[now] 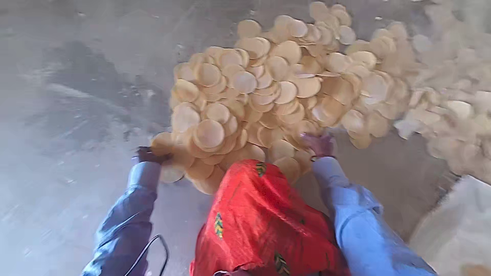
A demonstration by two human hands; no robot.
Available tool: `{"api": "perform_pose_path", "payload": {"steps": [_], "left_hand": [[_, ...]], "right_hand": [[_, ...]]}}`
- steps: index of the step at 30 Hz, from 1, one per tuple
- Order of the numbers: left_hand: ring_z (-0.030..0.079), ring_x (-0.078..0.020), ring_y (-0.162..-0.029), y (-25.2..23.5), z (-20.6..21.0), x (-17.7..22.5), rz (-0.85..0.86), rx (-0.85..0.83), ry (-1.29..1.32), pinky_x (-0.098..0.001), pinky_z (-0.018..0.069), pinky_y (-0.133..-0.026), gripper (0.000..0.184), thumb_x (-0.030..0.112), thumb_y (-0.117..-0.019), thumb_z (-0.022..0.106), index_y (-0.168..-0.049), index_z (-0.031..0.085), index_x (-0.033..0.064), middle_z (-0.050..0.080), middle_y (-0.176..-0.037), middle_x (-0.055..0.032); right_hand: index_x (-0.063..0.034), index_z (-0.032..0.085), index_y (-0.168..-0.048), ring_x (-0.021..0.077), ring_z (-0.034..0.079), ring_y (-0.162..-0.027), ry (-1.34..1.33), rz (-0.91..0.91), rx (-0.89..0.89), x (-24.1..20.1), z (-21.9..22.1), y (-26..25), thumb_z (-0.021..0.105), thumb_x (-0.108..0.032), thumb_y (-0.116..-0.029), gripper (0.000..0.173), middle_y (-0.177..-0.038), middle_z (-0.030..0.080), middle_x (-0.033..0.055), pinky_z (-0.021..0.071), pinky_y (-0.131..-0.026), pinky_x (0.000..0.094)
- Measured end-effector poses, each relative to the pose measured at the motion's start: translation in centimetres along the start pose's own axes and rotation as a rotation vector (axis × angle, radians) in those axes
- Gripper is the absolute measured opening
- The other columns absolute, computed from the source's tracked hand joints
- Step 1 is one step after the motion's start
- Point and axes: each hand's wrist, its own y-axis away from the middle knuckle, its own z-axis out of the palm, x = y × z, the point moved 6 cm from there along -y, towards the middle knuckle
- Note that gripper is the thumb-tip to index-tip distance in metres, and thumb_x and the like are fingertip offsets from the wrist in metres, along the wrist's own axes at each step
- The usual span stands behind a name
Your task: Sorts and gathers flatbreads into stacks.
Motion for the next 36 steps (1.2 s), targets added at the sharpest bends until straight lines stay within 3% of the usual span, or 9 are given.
{"api": "perform_pose_path", "payload": {"steps": [3,5,10,17,21,25,30,33,36], "left_hand": [[0.054,-0.0500,-0.130,-0.2,-0.1,1.1,0.062,0.095,0.114,-0.0667,0.0410,-0.110,0.069,0.022,-0.0751,0.093,-0.129,0.062,-0.0074,0.059,-0.133,-0.0349],[0.058,-0.0489,-0.123,0.7,-0.3,1.7,0.135,0.120,0.144,-0.0658,0.0430,-0.107,0.057,0.021,-0.0812,0.088,-0.124,0.063,-0.0082,0.063,-0.126,-0.0334],[0.064,-0.0411,-0.118,0.6,0.6,-0.1,-0.002,0.128,0.419,-0.0603,0.0496,-0.103,0.064,0.012,-0.0756,0.091,-0.130,0.061,-0.0030,0.067,-0.124,-0.0268],[0.060,-0.0445,-0.124,5.4,-7.4,-2.0,-0.150,0.162,0.486,-0.0600,0.0533,-0.098,0.064,0.001,-0.0912,0.075,-0.147,0.044,-0.0069,0.051,-0.144,-0.0320],[0.072,-0.0289,-0.095,7.2,-11.3,0.4,0.141,0.179,0.700,-0.0473,0.0639,-0.077,0.043,0.009,-0.0987,0.066,-0.138,0.051,-0.0013,0.063,-0.125,-0.0224],[0.075,-0.0243,-0.083,7.5,-7.3,8.3,0.343,-0.206,1.021,-0.0440,0.0658,-0.065,0.026,0.009,-0.1025,0.059,-0.128,0.055,0.0038,0.070,-0.105,-0.0117],[0.062,-0.0291,-0.122,6.5,-3.6,9.1,0.397,-0.107,0.529,-0.0457,0.0516,-0.102,0.050,0.019,-0.1037,0.061,-0.146,0.046,-0.0034,0.059,-0.138,-0.0232],[0.045,-0.0553,-0.137,5.7,-2.5,2.8,0.431,0.060,0.157,-0.0696,0.0341,-0.113,0.062,0.032,-0.1019,0.066,-0.143,0.048,-0.0101,0.049,-0.143,-0.0394],[0.034,-0.0575,-0.144,6.2,0.8,-0.9,0.448,0.110,0.067,-0.0663,0.0250,-0.119,0.056,0.028,-0.1001,0.067,-0.138,0.053,-0.0108,0.040,-0.150,-0.0415]], "right_hand": [[0.0054,0.046,-0.144,0.0298,0.061,-0.105,-0.168,0.085,0.029,1.8,0.2,-2.3,0.092,-0.032,-0.0756,0.091,-0.125,0.061,0.0232,0.0507,-0.092,0.0489],[-0.0013,0.060,-0.125,0.0138,0.054,-0.077,-0.275,0.111,-0.004,2.2,0.1,-2.6,0.089,-0.031,-0.0786,0.062,-0.099,0.060,0.0085,0.0489,-0.070,0.0350],[-0.0105,0.058,-0.134,0.0184,0.068,-0.096,-0.636,0.061,-0.030,0.7,-1.0,-0.9,0.079,-0.016,-0.0878,0.051,-0.120,0.065,0.0097,0.0602,-0.076,0.0369],[0.0081,0.053,-0.136,0.0381,0.058,-0.124,-0.040,-0.418,0.105,-3.1,-10.4,1.7,0.078,-0.013,-0.0883,0.058,-0.135,0.057,0.0321,0.0446,-0.106,0.0558],[-0.0093,0.062,-0.128,0.0046,0.066,-0.099,-0.218,-0.556,0.003,-8.6,-11.0,6.2,0.077,-0.022,-0.0883,0.045,-0.117,0.067,0.0032,0.0581,-0.087,0.0293],[-0.0138,0.067,-0.113,0.0045,0.071,-0.093,-0.547,-0.663,-0.324,-16.2,-5.0,12.7,0.072,-0.016,-0.0932,0.021,-0.102,0.073,-0.0072,0.0628,-0.081,0.0280],[-0.0008,0.060,-0.129,0.0147,0.074,-0.085,-0.469,-0.529,-0.346,-15.8,-2.5,10.9,0.068,-0.012,-0.0983,0.034,-0.107,0.073,0.0100,0.0633,-0.073,0.0296],[0.0039,0.061,-0.130,0.0239,0.070,-0.096,-0.106,-0.406,-0.147,-7.6,-6.3,4.2,0.062,-0.020,-0.1026,0.036,-0.117,0.068,0.0202,0.0597,-0.086,0.0400],[0.0072,0.053,-0.139,0.0436,0.064,-0.116,0.208,-0.135,-0.159,1.8,-6.5,1.9,0.056,-0.034,-0.1060,0.053,-0.129,0.062,0.0307,0.0495,-0.100,0.0609]]}}
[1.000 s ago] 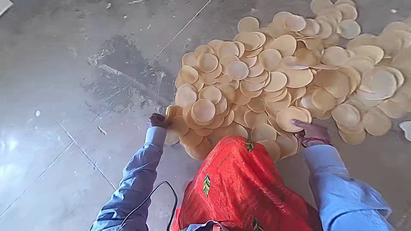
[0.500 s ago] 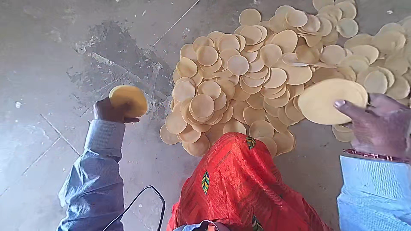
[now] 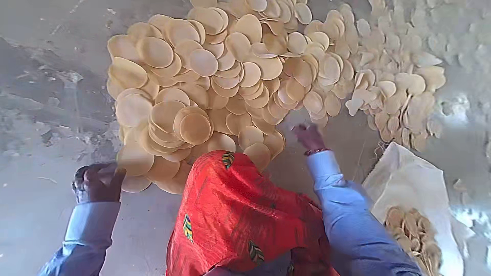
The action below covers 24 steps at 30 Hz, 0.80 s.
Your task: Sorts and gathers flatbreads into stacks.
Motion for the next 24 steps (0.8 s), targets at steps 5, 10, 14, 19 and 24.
{"api": "perform_pose_path", "payload": {"steps": [5,10,14,19,24], "left_hand": [[0.035,-0.0594,-0.141,1.4,2.8,1.6,0.117,0.034,-0.049,-0.0656,0.0246,-0.119,0.052,0.015,-0.0912,0.073,-0.132,0.056,-0.0127,0.041,-0.147,-0.0421],[0.044,-0.0583,-0.134,-0.3,2.7,1.6,0.006,-0.049,-0.098,-0.0685,0.0275,-0.116,0.073,0.021,-0.0793,0.090,-0.133,0.053,-0.0127,0.055,-0.133,-0.0403],[0.054,-0.0536,-0.127,-0.5,3.1,0.7,-0.120,-0.152,-0.067,-0.0669,0.0374,-0.110,0.083,0.021,-0.0800,0.089,-0.143,0.044,-0.0089,0.059,-0.130,-0.0373],[0.057,-0.0534,-0.123,0.2,2.8,0.7,-0.125,-0.269,-0.112,-0.0699,0.0414,-0.106,0.053,0.029,-0.0852,0.086,-0.115,0.067,-0.0105,0.063,-0.122,-0.0370],[0.067,-0.0462,-0.099,1.3,0.9,-0.3,-0.215,-0.180,0.174,-0.0658,0.0488,-0.093,0.034,0.010,-0.0895,0.080,-0.111,0.065,-0.0116,0.068,-0.104,-0.0321]], "right_hand": [[0.0064,0.055,-0.135,0.0467,0.060,-0.121,0.119,0.043,0.045,2.9,4.6,2.6,0.072,-0.049,-0.0942,0.071,-0.127,0.063,0.0305,0.0455,-0.102,0.0656],[0.0065,0.064,-0.113,0.0432,0.062,-0.112,0.071,0.060,0.042,1.3,5.6,1.6,0.088,-0.038,-0.0815,0.059,-0.115,0.065,0.0282,0.0466,-0.096,0.0626],[0.0063,0.068,-0.112,0.0458,0.062,-0.114,0.009,0.128,-0.030,1.7,5.6,1.5,0.087,-0.033,-0.0826,0.053,-0.117,0.066,0.0299,0.0461,-0.097,0.0667],[0.0093,0.059,-0.126,0.0402,0.065,-0.106,-0.251,0.016,0.063,1.0,3.4,3.1,0.076,-0.012,-0.0922,0.043,-0.120,0.064,0.0307,0.0530,-0.092,0.0578],[0.0045,0.063,-0.125,0.0450,0.066,-0.096,-0.006,-0.439,0.189,-7.9,-1.6,6.2,0.065,-0.018,-0.1013,0.033,-0.106,0.067,0.0315,0.0489,-0.085,0.0659]]}}
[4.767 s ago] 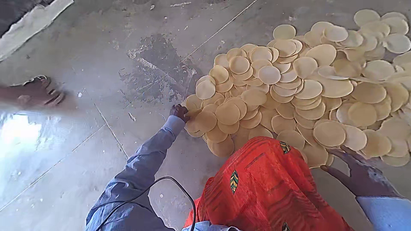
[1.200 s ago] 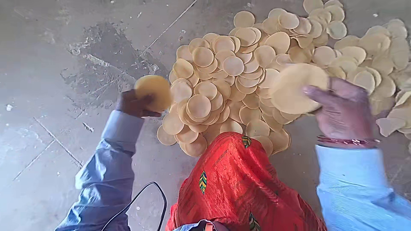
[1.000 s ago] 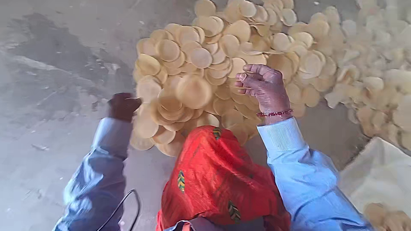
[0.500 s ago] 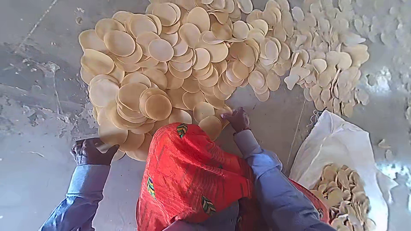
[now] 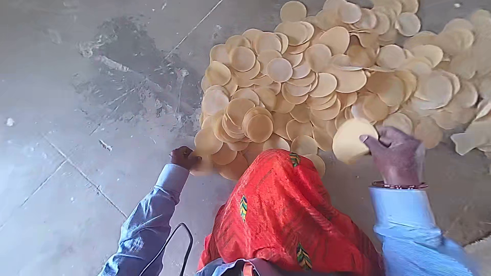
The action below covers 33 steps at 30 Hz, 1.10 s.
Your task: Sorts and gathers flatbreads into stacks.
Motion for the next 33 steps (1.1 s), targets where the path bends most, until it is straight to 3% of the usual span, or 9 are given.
{"api": "perform_pose_path", "payload": {"steps": [6,9,11,15,18,21,25,28,33], "left_hand": [[0.068,-0.0469,-0.103,1.1,-7.4,-1.1,-0.047,0.292,0.038,-0.0668,0.0509,-0.095,0.033,0.014,-0.1016,0.062,-0.126,0.061,-0.0084,0.068,-0.112,-0.0322],[0.070,-0.0379,-0.093,0.7,-7.9,3.3,0.089,0.327,0.146,-0.0595,0.0548,-0.086,0.029,0.011,-0.1028,0.058,-0.126,0.060,-0.0064,0.068,-0.110,-0.0294],[0.068,-0.0156,-0.085,0.2,-6.0,7.2,0.160,0.194,0.353,-0.0379,0.0589,-0.079,0.029,0.007,-0.1035,0.055,-0.131,0.055,-0.0033,0.067,-0.112,-0.0183],[0.070,-0.0100,-0.077,-2.9,-1.4,12.8,0.270,-0.015,0.598,-0.0322,0.0626,-0.072,0.024,0.005,-0.1009,0.059,-0.125,0.057,0.0002,0.069,-0.099,-0.0073],[0.067,-0.0261,-0.112,-3.3,-0.8,14.5,0.298,0.064,0.231,-0.0438,0.0551,-0.097,0.049,0.015,-0.1006,0.064,-0.143,0.048,-0.0029,0.065,-0.129,-0.0211],[0.045,-0.0487,-0.139,-2.2,-0.9,11.4,0.347,0.227,0.006,-0.0600,0.0369,-0.116,0.071,0.029,-0.0970,0.069,-0.150,0.039,-0.0063,0.046,-0.148,-0.0350],[0.053,-0.0529,-0.125,3.0,2.9,5.1,0.334,0.316,0.005,-0.0573,0.0421,-0.109,0.064,0.028,-0.0974,0.069,-0.135,0.047,-0.0187,0.052,-0.134,-0.0427],[0.064,-0.0425,-0.110,6.8,9.3,1.3,0.205,0.176,-0.029,-0.0521,0.0499,-0.098,0.041,0.017,-0.1028,0.055,-0.123,0.057,-0.0186,0.063,-0.117,-0.0360],[0.058,-0.0438,-0.131,8.2,11.4,3.8,-0.028,-0.098,-0.218,-0.0536,0.0438,-0.112,0.045,0.022,-0.1098,0.048,-0.142,0.052,-0.0087,0.059,-0.138,-0.0316]], "right_hand": [[-0.0042,0.069,-0.130,0.0385,0.071,-0.110,0.047,-0.671,-0.034,-15.3,5.8,-1.2,0.049,-0.007,-0.1049,0.032,-0.123,0.072,0.0209,0.0550,-0.094,0.0567],[-0.0050,0.075,-0.119,0.0408,0.053,-0.138,0.010,-0.840,-0.310,-15.8,11.3,-0.8,0.059,0.005,-0.0944,0.031,-0.138,0.066,0.0172,0.0397,-0.117,0.0554],[-0.0028,0.073,-0.122,0.0387,0.051,-0.141,-0.028,-0.738,-0.317,-13.3,11.5,-0.5,0.058,0.006,-0.0940,0.033,-0.140,0.064,0.0178,0.0373,-0.120,0.0525],[-0.0011,0.066,-0.131,0.0351,0.060,-0.129,-0.099,-0.297,-0.234,-2.8,8.5,-0.1,0.059,-0.003,-0.0992,0.032,-0.138,0.064,0.0190,0.0470,-0.108,0.0552],[0.0010,0.062,-0.134,0.0369,0.065,-0.120,-0.039,0.052,-0.205,4.8,6.1,1.4,0.061,-0.009,-0.1016,0.034,-0.131,0.066,0.0233,0.0508,-0.102,0.0562],[0.0012,0.057,-0.140,0.0392,0.065,-0.119,0.006,0.297,-0.259,9.0,6.0,3.7,0.067,-0.025,-0.1010,0.048,-0.129,0.066,0.0251,0.0493,-0.103,0.0589],[0.0039,0.062,-0.130,0.0402,0.066,-0.111,0.044,0.236,-0.236,9.4,8.3,4.5,0.079,-0.040,-0.0905,0.062,-0.121,0.067,0.0251,0.0518,-0.097,0.0594],[0.0026,0.064,-0.122,0.0410,0.066,-0.100,0.084,0.224,-0.285,7.4,9.6,4.5,0.086,-0.041,-0.0833,0.062,-0.107,0.068,0.0231,0.0509,-0.088,0.0630],[0.0064,0.070,-0.107,0.0358,0.067,-0.094,-0.096,0.258,-0.481,5.5,11.1,4.6,0.080,-0.018,-0.0903,0.031,-0.100,0.070,0.0244,0.0513,-0.090,0.0577]]}}
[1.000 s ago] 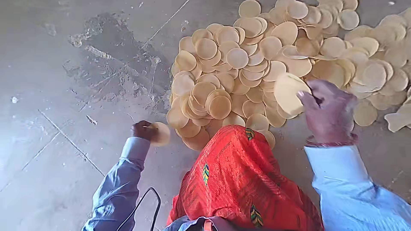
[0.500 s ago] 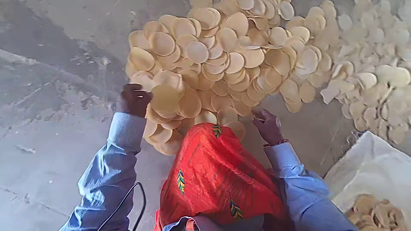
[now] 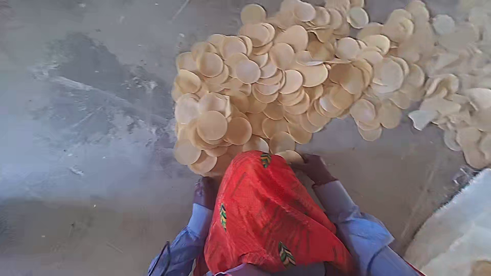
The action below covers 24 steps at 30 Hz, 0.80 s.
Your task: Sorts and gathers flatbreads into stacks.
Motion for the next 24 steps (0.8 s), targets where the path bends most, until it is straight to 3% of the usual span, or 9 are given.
{"api": "perform_pose_path", "payload": {"steps": [3,5,7,10,13,16,19,21,24], "left_hand": [[0.065,-0.0448,-0.111,-0.2,-1.4,1.3,0.151,0.124,0.109,-0.0561,0.0511,-0.098,0.035,0.015,-0.1049,0.053,-0.128,0.060,-0.0107,0.065,-0.119,-0.0311],[0.068,-0.0427,-0.094,0.2,-4.6,3.3,0.407,0.341,0.135,-0.0556,0.0555,-0.084,0.036,0.017,-0.0968,0.065,-0.116,0.064,-0.0126,0.067,-0.104,-0.0294],[0.068,-0.0409,-0.103,-1.1,-7.3,6.3,0.670,0.520,0.097,-0.0543,0.0557,-0.092,0.036,0.025,-0.0953,0.071,-0.110,0.068,-0.0073,0.070,-0.106,-0.0253],[0.053,-0.0483,-0.131,-6.3,-9.3,13.2,0.879,0.501,0.037,-0.0595,0.0396,-0.114,0.041,0.026,-0.0955,0.071,-0.123,0.067,-0.0052,0.064,-0.128,-0.0288],[0.044,-0.0501,-0.140,-11.2,-8.7,18.8,0.682,0.256,-0.175,-0.0595,0.0387,-0.114,0.051,0.021,-0.0956,0.071,-0.135,0.057,-0.0091,0.055,-0.141,-0.0320],[0.047,-0.0487,-0.138,-12.9,-7.8,20.1,0.519,0.142,-0.313,-0.0600,0.0438,-0.110,0.048,0.021,-0.0983,0.066,-0.134,0.058,-0.0094,0.055,-0.140,-0.0315],[0.053,-0.0480,-0.134,-12.1,-7.8,19.9,0.489,0.138,-0.348,-0.0613,0.0464,-0.106,0.040,0.021,-0.1080,0.048,-0.134,0.059,-0.0066,0.059,-0.137,-0.0302],[0.062,-0.0463,-0.123,-12.1,-8.5,19.4,0.489,0.211,-0.328,-0.0615,0.0506,-0.099,0.038,0.021,-0.1099,0.041,-0.127,0.064,-0.0035,0.067,-0.126,-0.0280],[0.069,-0.0467,-0.109,-13.1,-10.7,17.7,0.485,0.337,-0.043,-0.0657,0.0512,-0.095,0.035,0.022,-0.1072,0.047,-0.119,0.070,-0.0020,0.072,-0.112,-0.0274]], "right_hand": [[0.0083,0.066,-0.111,0.0343,0.066,-0.092,-0.064,-0.054,0.088,-1.0,-3.0,1.0,0.078,-0.011,-0.0906,0.030,-0.101,0.068,0.0258,0.0527,-0.085,0.0554],[0.0076,0.063,-0.114,0.0385,0.065,-0.088,-0.053,-0.100,0.259,-1.4,-5.8,1.4,0.079,-0.014,-0.0896,0.037,-0.099,0.066,0.0278,0.0514,-0.081,0.0608],[0.0046,0.061,-0.123,0.0411,0.068,-0.091,-0.050,-0.097,0.353,-2.5,-7.8,1.9,0.079,-0.020,-0.0910,0.044,-0.104,0.067,0.0284,0.0526,-0.082,0.0645],[0.0019,0.062,-0.125,0.0384,0.069,-0.092,-0.097,-0.121,0.393,-4.5,-7.8,1.5,0.078,-0.021,-0.0925,0.043,-0.106,0.069,0.0258,0.0549,-0.083,0.0614],[0.0027,0.065,-0.121,0.0365,0.069,-0.093,-0.105,-0.124,0.367,-5.1,-6.5,1.7,0.077,-0.018,-0.0924,0.037,-0.104,0.069,0.0247,0.0544,-0.085,0.0601],[0.0009,0.068,-0.113,0.0278,0.070,-0.089,-0.104,-0.133,0.352,-3.5,-6.1,2.2,0.076,-0.018,-0.0899,0.031,-0.098,0.071,0.0184,0.0566,-0.082,0.0524],[0.0008,0.067,-0.112,0.0268,0.070,-0.089,-0.114,-0.118,0.340,-1.5,-6.2,2.2,0.075,-0.021,-0.0905,0.032,-0.099,0.071,0.0177,0.0568,-0.081,0.0509],[0.0003,0.068,-0.112,0.0269,0.071,-0.089,-0.108,-0.116,0.351,-0.5,-6.3,1.8,0.075,-0.024,-0.0891,0.034,-0.098,0.071,0.0175,0.0565,-0.081,0.0520],[0.0017,0.067,-0.112,0.0288,0.069,-0.089,-0.115,-0.107,0.370,0.0,-6.3,1.3,0.075,-0.024,-0.0894,0.035,-0.098,0.070,0.0190,0.0553,-0.081,0.0536]]}}
